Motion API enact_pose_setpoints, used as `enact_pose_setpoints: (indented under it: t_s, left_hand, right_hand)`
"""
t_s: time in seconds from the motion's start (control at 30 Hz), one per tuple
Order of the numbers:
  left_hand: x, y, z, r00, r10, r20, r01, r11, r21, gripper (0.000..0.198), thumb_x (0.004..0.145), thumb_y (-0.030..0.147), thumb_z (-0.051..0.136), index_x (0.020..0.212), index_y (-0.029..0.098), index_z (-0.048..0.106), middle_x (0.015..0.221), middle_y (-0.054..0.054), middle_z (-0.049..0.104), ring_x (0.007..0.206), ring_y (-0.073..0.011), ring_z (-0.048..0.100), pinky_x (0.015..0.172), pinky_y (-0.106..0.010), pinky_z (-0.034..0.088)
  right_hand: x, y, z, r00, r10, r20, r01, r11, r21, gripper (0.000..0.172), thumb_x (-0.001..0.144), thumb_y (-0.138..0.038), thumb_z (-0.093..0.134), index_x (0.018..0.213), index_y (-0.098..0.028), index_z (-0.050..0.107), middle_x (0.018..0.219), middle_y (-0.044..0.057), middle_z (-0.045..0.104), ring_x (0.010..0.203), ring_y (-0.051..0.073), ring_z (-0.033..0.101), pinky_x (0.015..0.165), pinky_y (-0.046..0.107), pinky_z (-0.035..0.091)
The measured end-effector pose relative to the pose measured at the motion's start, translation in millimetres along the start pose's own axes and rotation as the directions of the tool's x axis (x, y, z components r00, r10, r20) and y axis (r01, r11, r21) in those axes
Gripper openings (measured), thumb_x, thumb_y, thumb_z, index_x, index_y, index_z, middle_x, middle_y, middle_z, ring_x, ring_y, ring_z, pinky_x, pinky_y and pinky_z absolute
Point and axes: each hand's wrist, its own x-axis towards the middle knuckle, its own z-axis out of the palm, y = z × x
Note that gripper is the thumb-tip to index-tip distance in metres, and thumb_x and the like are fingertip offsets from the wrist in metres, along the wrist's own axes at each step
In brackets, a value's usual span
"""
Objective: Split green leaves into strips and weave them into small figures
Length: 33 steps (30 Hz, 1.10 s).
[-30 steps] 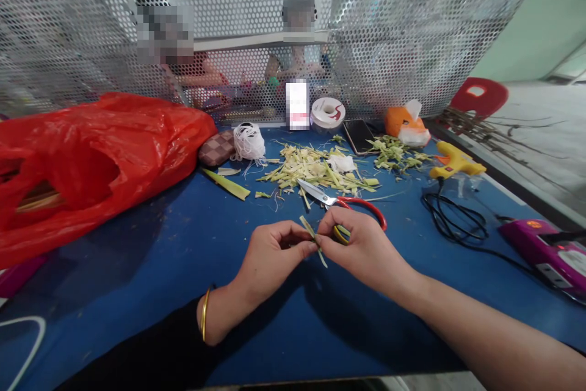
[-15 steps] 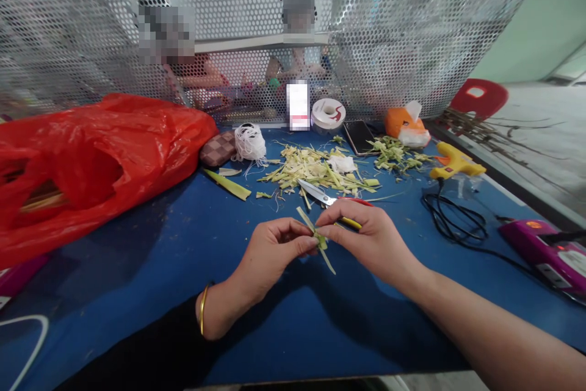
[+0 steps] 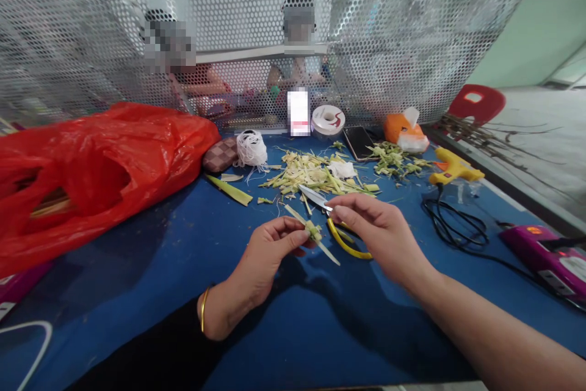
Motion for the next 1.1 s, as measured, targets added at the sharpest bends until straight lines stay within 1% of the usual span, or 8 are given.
enact_pose_setpoints:
  t_s: [0.1, 0.27, 0.47, 0.67, 0.8, 0.97, 1.03, 1.1]
  left_hand:
    - [1, 0, -1.3, 0.999, 0.016, -0.033, -0.019, 0.996, -0.082, 0.022, 0.066, 0.03, 0.08, 0.078, 0.017, 0.067, 0.078, -0.001, 0.068, 0.075, -0.0144, 0.062, 0.069, -0.026, 0.047]
    - [0, -3, -1.0, 0.996, 0.054, -0.072, -0.062, 0.991, -0.118, 0.023, 0.064, 0.03, 0.082, 0.077, 0.018, 0.068, 0.079, 0.001, 0.065, 0.074, -0.0122, 0.057, 0.073, -0.026, 0.046]
    - [-1, -4, 0.9, 0.998, 0.054, -0.02, -0.055, 0.997, -0.059, 0.018, 0.067, 0.028, 0.08, 0.078, 0.017, 0.071, 0.08, -0.001, 0.067, 0.074, -0.0123, 0.057, 0.07, -0.024, 0.045]
    - [-3, 1, 3.0, 0.99, 0.143, -0.02, -0.142, 0.988, 0.059, 0.013, 0.065, 0.024, 0.079, 0.073, 0.017, 0.073, 0.082, -0.002, 0.07, 0.082, -0.0166, 0.061, 0.084, -0.029, 0.046]
    - [-3, 0, 3.7, 0.983, 0.178, -0.04, -0.173, 0.979, 0.111, 0.008, 0.066, 0.023, 0.077, 0.069, 0.017, 0.072, 0.079, -0.002, 0.069, 0.079, -0.0161, 0.061, 0.081, -0.029, 0.047]
    - [-3, -2, 4.6, 0.98, 0.187, -0.073, -0.179, 0.978, 0.107, 0.009, 0.066, 0.024, 0.077, 0.068, 0.017, 0.071, 0.075, -0.001, 0.068, 0.076, -0.0151, 0.059, 0.078, -0.028, 0.047]
    - [-3, -1, 5.4, 0.982, 0.169, -0.081, -0.162, 0.983, 0.081, 0.011, 0.065, 0.025, 0.077, 0.071, 0.017, 0.072, 0.078, -0.001, 0.069, 0.078, -0.0155, 0.06, 0.08, -0.028, 0.047]
    - [-3, 0, 5.6, 0.987, 0.14, -0.073, -0.137, 0.99, 0.047, 0.022, 0.064, 0.024, 0.079, 0.084, 0.019, 0.073, 0.085, -0.002, 0.071, 0.085, -0.0165, 0.062, 0.081, -0.028, 0.047]
  right_hand:
    - [2, -2, -4, 0.997, 0.044, 0.062, -0.045, 0.999, 0.011, 0.023, 0.083, -0.039, 0.061, 0.085, -0.018, 0.069, 0.075, 0.003, 0.069, 0.069, 0.017, 0.062, 0.062, 0.027, 0.048]
    - [-2, 0, 5, 0.967, 0.028, 0.252, -0.024, 1.0, -0.021, 0.016, 0.079, -0.034, 0.066, 0.081, -0.019, 0.069, 0.076, 0.002, 0.07, 0.072, 0.016, 0.061, 0.068, 0.029, 0.049]
    - [-7, 5, 14, 0.969, 0.061, 0.241, -0.063, 0.998, 0.0, 0.016, 0.08, -0.033, 0.064, 0.075, -0.017, 0.066, 0.067, 0.0, 0.063, 0.062, 0.012, 0.054, 0.06, 0.025, 0.044]
    - [-8, 4, 14, 0.973, -0.026, 0.231, 0.053, 0.992, -0.114, 0.017, 0.082, -0.029, 0.061, 0.069, -0.018, 0.062, 0.063, -0.002, 0.06, 0.061, 0.012, 0.052, 0.057, 0.024, 0.041]
    - [-11, 5, 16, 0.971, -0.084, 0.222, 0.131, 0.97, -0.206, 0.014, 0.083, -0.025, 0.06, 0.07, -0.019, 0.064, 0.064, -0.002, 0.062, 0.061, 0.012, 0.055, 0.057, 0.023, 0.041]
    - [-11, 9, 20, 0.978, -0.046, 0.204, 0.089, 0.975, -0.205, 0.016, 0.084, -0.03, 0.061, 0.073, -0.019, 0.065, 0.065, -0.001, 0.063, 0.061, 0.013, 0.057, 0.056, 0.023, 0.043]
    - [-11, 9, 21, 0.98, -0.042, 0.193, 0.081, 0.976, -0.203, 0.016, 0.085, -0.03, 0.06, 0.074, -0.019, 0.065, 0.065, -0.001, 0.064, 0.061, 0.013, 0.058, 0.055, 0.024, 0.045]
    - [-10, 8, 18, 0.978, -0.138, 0.157, 0.178, 0.945, -0.276, 0.016, 0.087, -0.028, 0.058, 0.074, -0.019, 0.064, 0.067, 0.0, 0.066, 0.062, 0.014, 0.06, 0.059, 0.026, 0.047]
